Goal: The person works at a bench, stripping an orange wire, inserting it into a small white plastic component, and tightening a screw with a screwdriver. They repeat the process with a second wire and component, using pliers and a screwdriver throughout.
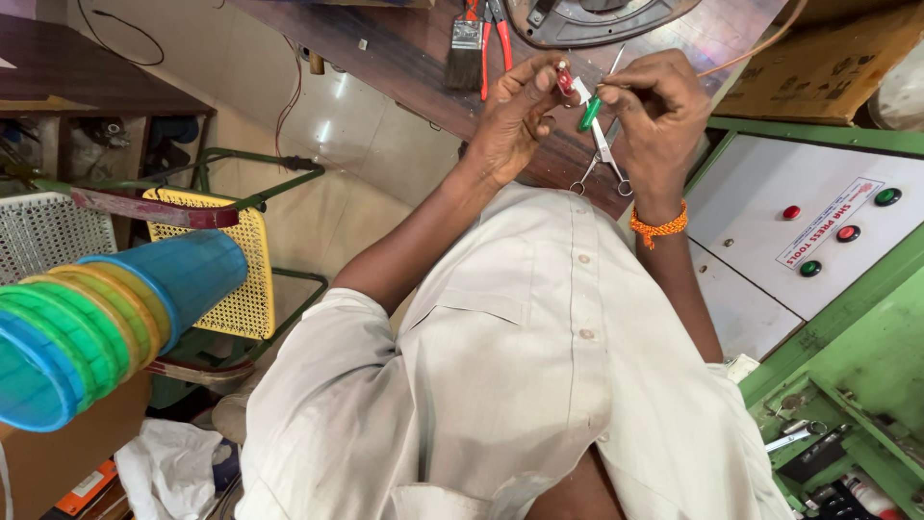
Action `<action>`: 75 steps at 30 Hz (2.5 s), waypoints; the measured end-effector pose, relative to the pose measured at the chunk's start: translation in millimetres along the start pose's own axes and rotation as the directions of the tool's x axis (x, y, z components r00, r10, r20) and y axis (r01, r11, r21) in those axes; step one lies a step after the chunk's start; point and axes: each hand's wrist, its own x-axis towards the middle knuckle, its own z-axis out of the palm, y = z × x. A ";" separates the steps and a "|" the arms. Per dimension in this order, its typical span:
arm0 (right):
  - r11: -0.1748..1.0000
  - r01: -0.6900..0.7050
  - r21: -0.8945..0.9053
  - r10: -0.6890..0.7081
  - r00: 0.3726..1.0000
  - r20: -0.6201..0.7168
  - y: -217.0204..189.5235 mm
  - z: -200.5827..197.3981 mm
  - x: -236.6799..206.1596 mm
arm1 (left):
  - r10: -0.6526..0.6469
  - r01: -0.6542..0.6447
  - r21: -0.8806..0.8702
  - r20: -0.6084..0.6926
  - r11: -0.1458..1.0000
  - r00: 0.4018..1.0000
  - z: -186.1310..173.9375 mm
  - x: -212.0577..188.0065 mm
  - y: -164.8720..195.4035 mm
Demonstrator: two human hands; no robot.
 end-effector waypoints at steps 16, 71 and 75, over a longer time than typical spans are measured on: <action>0.980 -0.150 0.127 0.157 0.986 -0.047 -4.7 5.0 -13.8 | -0.086 0.086 -0.022 0.028 0.996 0.996 7.0 -2.3 -9.3; 0.991 0.069 -0.117 -0.056 0.992 0.111 -6.0 7.7 0.2 | 0.206 -0.162 0.470 -0.045 0.868 0.977 20.1 -1.4 -2.3; 0.987 0.068 -0.144 -0.054 0.994 0.097 -5.1 9.1 -1.4 | 0.195 -0.164 0.518 -0.005 0.839 0.981 18.4 -3.5 -2.1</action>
